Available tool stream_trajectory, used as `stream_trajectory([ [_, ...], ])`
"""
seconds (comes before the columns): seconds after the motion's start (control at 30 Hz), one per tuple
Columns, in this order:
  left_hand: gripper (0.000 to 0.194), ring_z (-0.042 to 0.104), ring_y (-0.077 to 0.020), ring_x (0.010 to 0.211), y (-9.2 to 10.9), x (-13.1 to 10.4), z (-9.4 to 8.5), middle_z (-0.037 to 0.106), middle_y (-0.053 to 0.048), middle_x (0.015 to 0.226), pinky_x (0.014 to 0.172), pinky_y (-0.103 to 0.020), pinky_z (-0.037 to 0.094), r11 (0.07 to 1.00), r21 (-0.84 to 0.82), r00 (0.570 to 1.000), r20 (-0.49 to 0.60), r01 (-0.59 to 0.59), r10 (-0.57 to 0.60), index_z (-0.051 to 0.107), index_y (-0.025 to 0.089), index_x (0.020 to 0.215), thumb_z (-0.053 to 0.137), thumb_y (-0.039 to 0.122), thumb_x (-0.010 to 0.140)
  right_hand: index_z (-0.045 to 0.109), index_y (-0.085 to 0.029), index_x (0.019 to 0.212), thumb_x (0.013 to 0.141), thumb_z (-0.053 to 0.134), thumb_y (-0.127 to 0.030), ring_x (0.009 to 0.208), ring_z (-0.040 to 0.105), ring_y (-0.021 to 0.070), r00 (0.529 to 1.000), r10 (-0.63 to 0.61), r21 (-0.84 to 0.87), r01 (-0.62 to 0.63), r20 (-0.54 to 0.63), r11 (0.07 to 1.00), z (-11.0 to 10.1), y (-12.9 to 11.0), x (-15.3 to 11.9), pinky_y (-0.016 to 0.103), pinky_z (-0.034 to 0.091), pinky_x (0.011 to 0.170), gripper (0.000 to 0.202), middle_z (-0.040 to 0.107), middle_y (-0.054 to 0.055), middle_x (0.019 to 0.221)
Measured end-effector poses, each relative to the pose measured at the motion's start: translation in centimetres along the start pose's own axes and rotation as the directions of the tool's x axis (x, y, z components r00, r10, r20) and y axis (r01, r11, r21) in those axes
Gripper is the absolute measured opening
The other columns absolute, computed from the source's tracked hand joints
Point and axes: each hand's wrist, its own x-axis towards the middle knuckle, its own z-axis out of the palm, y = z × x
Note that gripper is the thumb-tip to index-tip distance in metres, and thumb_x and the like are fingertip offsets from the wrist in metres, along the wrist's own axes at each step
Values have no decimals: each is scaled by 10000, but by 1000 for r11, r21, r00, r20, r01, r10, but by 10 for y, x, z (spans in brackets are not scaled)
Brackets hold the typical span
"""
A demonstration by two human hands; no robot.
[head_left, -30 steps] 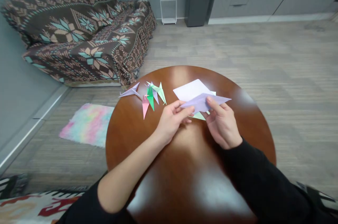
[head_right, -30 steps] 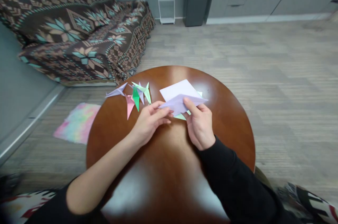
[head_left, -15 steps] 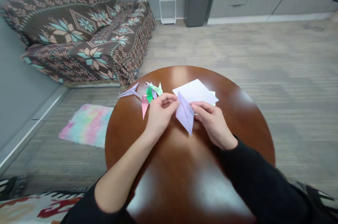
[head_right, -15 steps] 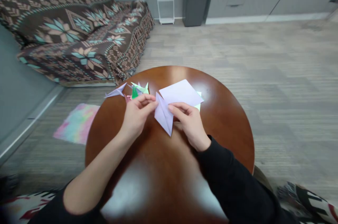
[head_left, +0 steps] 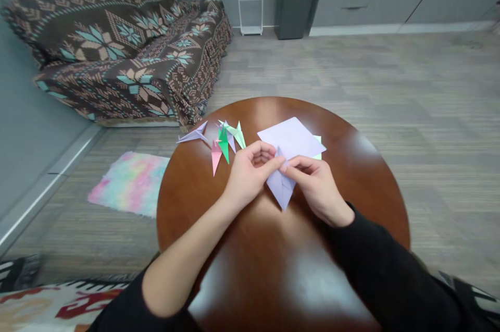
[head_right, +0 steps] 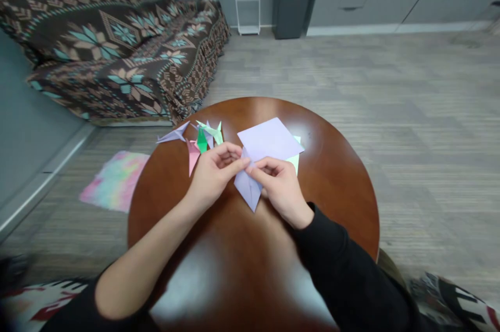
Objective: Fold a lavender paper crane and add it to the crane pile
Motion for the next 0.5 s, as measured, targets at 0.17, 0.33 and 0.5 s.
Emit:
stream_trajectory([
  [0.17, 203, 551, -99, 649, -4, -1, 1, 650, 6, 710, 639, -220, 425, 989, -128, 997, 20, 78, -76, 677, 139, 740, 834, 256, 684, 773, -195, 696, 753, 829, -327, 623, 557, 121, 999, -36, -46, 36, 9, 998, 1, 2, -1, 267, 423, 638, 154, 719, -6, 688],
  [0.33, 202, 532, -101, 625, -9, -1, 2, 629, 16, 671, 614, -232, 404, 964, -218, 986, -30, 152, -163, 667, 148, 693, 836, 247, 644, 771, -193, 690, 710, 858, -344, 614, 546, 125, 1000, -16, -43, 16, 6, 999, 3, 2, -2, 269, 410, 617, 175, 710, -4, 680],
  [0.5, 154, 532, -102, 642, -10, 0, 2, 625, 14, 668, 634, -234, 415, 946, -279, 981, -60, 162, -186, 667, 155, 657, 801, 230, 656, 746, -187, 645, 673, 874, -369, 569, 521, 118, 999, 40, -28, -39, 23, 999, 6, -1, -4, 260, 397, 563, 224, 679, -10, 632],
])
